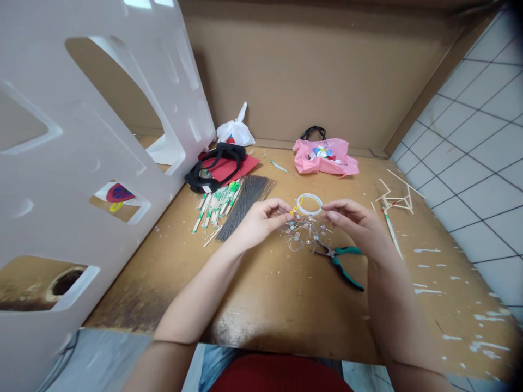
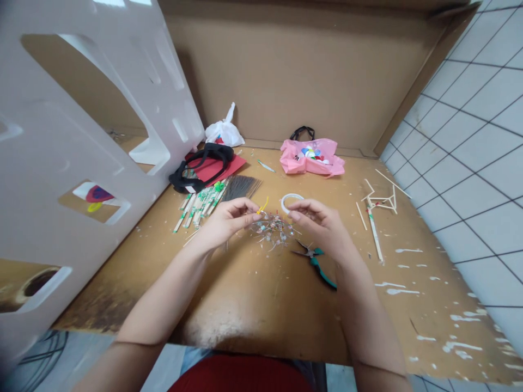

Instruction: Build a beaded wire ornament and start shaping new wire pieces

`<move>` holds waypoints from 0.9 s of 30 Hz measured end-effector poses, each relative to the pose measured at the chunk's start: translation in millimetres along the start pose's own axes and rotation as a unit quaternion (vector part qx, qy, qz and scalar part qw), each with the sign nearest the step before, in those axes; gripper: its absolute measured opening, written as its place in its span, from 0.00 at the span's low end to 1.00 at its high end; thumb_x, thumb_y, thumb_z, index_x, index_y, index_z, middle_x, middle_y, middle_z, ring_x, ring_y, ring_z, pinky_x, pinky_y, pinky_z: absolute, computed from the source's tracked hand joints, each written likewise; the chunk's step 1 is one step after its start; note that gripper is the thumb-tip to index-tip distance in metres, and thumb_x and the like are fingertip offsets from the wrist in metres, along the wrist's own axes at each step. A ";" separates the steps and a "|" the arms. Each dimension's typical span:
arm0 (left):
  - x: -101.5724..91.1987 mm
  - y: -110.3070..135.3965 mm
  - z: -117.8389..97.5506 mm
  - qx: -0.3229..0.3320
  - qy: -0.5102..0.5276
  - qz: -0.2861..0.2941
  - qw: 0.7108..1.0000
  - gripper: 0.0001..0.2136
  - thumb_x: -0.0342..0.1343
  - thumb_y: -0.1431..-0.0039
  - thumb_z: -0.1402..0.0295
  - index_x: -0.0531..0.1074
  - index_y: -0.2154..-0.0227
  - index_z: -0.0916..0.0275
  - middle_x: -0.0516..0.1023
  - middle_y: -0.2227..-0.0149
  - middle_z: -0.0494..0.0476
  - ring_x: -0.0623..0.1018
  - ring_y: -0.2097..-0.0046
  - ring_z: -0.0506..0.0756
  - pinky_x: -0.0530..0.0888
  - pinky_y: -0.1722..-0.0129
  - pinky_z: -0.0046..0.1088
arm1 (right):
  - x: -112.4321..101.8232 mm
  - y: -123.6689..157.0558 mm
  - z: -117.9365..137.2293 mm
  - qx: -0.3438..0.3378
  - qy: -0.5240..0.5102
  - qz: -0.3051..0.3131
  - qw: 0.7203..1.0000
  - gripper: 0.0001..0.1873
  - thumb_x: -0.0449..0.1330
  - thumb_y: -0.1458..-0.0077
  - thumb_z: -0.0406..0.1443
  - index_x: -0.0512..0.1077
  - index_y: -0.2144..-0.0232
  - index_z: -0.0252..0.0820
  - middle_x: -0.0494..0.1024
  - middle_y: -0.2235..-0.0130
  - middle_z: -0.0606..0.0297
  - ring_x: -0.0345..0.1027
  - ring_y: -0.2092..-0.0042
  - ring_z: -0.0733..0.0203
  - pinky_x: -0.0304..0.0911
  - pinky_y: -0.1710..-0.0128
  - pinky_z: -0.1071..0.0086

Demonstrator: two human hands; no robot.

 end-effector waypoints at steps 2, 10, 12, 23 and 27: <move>-3.2 -1.3 1.0 -0.004 0.008 -0.008 1.000 0.08 0.62 0.54 0.67 0.71 0.72 0.65 0.73 0.74 0.50 0.68 0.74 0.45 0.65 0.73 0.22 | -1.3 1.5 1.3 0.008 0.013 0.000 1.000 0.14 0.61 0.51 0.45 0.73 0.66 0.42 0.77 0.68 0.63 0.70 0.67 0.63 0.66 0.66 0.68; -9.3 -4.1 9.3 -0.019 0.038 -0.048 0.998 0.09 0.62 0.54 0.67 0.70 0.72 0.65 0.68 0.79 0.47 0.66 0.78 0.44 0.64 0.79 0.20 | 3.8 5.0 7.9 -0.066 0.098 -0.056 0.991 0.19 0.62 0.52 0.43 0.71 0.58 0.43 0.73 0.67 0.63 0.63 0.73 0.67 0.61 0.76 0.71; -7.4 -4.5 9.9 -0.018 0.037 -0.043 0.998 0.09 0.62 0.54 0.67 0.69 0.72 0.65 0.68 0.79 0.47 0.66 0.78 0.44 0.64 0.79 0.20 | 6.0 6.2 10.1 -0.106 0.144 -0.073 0.981 0.17 0.61 0.52 0.41 0.71 0.58 0.44 0.72 0.67 0.63 0.61 0.74 0.67 0.61 0.75 0.70; 6.2 -4.1 12.2 -0.002 0.026 0.020 0.999 0.09 0.60 0.52 0.68 0.67 0.70 0.64 0.69 0.74 0.49 0.68 0.75 0.45 0.66 0.75 0.21 | 2.1 5.0 11.8 -0.151 0.208 -0.123 0.959 0.07 0.56 0.50 0.32 0.74 0.69 0.43 0.73 0.72 0.63 0.66 0.72 0.62 0.64 0.70 0.67; 2.6 -2.0 9.9 0.028 -0.110 -0.001 0.994 0.06 0.54 0.49 0.73 0.67 0.67 0.64 0.68 0.71 0.50 0.68 0.71 0.46 0.64 0.71 0.22 | 8.5 7.6 11.1 -0.167 0.213 -0.106 0.957 0.13 0.55 0.49 0.31 0.73 0.61 0.45 0.75 0.68 0.63 0.67 0.70 0.62 0.64 0.68 0.67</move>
Point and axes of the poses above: each hand's wrist, its own y-axis away from the middle knuckle, its own x-axis out of the palm, z = x × y, the point moved 8 cm from there along -y, towards the middle knuckle
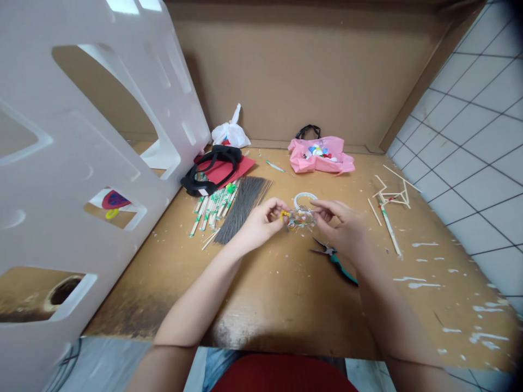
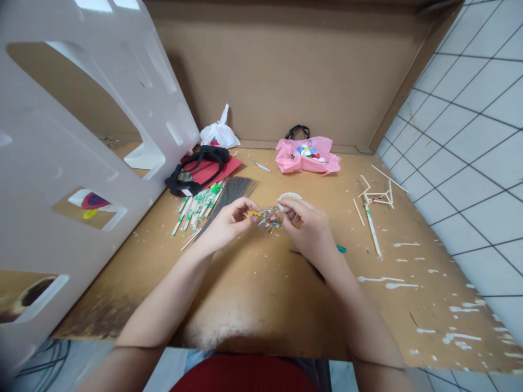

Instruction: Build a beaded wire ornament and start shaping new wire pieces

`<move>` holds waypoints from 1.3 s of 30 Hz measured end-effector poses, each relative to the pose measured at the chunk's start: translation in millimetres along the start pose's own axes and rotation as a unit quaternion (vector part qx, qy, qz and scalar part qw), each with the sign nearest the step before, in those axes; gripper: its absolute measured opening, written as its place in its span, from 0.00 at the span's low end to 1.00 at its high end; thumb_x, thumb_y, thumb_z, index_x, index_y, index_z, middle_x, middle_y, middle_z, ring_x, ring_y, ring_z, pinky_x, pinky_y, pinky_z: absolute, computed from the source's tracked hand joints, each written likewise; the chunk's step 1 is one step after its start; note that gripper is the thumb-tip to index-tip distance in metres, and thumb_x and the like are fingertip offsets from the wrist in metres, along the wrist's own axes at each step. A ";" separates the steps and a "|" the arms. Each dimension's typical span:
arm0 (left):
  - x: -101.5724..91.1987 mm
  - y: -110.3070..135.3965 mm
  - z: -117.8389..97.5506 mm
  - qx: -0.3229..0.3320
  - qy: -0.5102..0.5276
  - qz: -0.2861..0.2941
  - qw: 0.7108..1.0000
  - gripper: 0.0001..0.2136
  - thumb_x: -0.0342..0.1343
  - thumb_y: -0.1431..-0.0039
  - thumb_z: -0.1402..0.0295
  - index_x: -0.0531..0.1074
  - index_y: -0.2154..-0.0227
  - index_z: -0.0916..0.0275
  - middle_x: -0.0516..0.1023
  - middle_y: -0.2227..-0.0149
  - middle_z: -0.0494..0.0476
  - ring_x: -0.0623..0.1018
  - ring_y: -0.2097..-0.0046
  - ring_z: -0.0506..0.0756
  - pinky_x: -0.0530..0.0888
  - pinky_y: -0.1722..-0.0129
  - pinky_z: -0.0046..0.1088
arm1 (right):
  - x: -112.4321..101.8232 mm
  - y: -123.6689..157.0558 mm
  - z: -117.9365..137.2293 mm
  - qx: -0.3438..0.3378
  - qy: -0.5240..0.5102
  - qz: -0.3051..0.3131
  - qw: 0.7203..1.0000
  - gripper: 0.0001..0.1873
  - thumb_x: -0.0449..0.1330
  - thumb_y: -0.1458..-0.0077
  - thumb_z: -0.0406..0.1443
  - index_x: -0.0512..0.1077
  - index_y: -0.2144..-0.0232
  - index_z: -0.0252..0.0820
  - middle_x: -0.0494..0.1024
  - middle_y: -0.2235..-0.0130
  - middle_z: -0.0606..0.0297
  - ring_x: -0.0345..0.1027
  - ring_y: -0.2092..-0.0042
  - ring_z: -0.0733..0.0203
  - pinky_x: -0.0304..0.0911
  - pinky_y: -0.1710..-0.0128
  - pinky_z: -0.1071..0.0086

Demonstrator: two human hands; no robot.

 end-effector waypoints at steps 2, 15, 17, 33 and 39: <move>-2.2 3.0 -5.3 0.024 -0.096 -0.016 0.995 0.08 0.50 0.49 0.76 0.68 0.64 0.63 0.68 0.69 0.51 0.67 0.70 0.47 0.64 0.71 0.23 | 4.4 2.4 -3.9 0.013 -0.004 0.012 1.000 0.15 0.55 0.49 0.31 0.71 0.58 0.45 0.76 0.67 0.63 0.66 0.70 0.63 0.64 0.68 0.68; 19.8 14.4 -40.2 0.161 -0.240 0.018 0.957 0.05 0.53 0.43 0.72 0.72 0.66 0.63 0.76 0.67 0.54 0.72 0.63 0.50 0.68 0.61 0.27 | 27.5 10.4 6.6 0.001 -0.069 0.125 0.990 0.13 0.55 0.47 0.30 0.69 0.58 0.44 0.75 0.68 0.67 0.67 0.70 0.66 0.63 0.69 0.72; 19.6 14.6 -40.9 0.156 -0.255 0.021 0.954 0.05 0.52 0.43 0.72 0.72 0.68 0.64 0.76 0.68 0.54 0.72 0.65 0.50 0.67 0.63 0.28 | 25.2 8.9 9.8 0.003 -0.070 0.113 0.991 0.10 0.56 0.47 0.32 0.69 0.60 0.44 0.75 0.69 0.66 0.68 0.69 0.65 0.64 0.68 0.71; 15.2 52.3 53.0 -0.183 0.138 0.082 0.970 0.10 0.60 0.51 0.64 0.72 0.72 0.67 0.73 0.75 0.51 0.69 0.75 0.45 0.66 0.71 0.22 | 61.2 -6.6 -112.1 0.107 0.178 0.275 0.939 0.10 0.55 0.49 0.33 0.76 0.69 0.40 0.80 0.67 0.61 0.71 0.66 0.61 0.60 0.67 0.72; 15.9 56.7 81.6 -0.245 0.239 0.051 0.938 0.13 0.63 0.56 0.63 0.72 0.73 0.68 0.74 0.77 0.52 0.70 0.76 0.46 0.66 0.72 0.23 | 99.5 -8.9 -120.6 0.105 0.201 0.328 0.917 0.09 0.55 0.50 0.33 0.76 0.71 0.39 0.79 0.68 0.61 0.70 0.66 0.62 0.58 0.67 0.75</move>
Point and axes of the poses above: each hand's wrist, its own y-axis away from the middle knuckle, its own x-axis out of the palm, z = x × y, the point moved 8 cm from there along -y, towards the middle knuckle
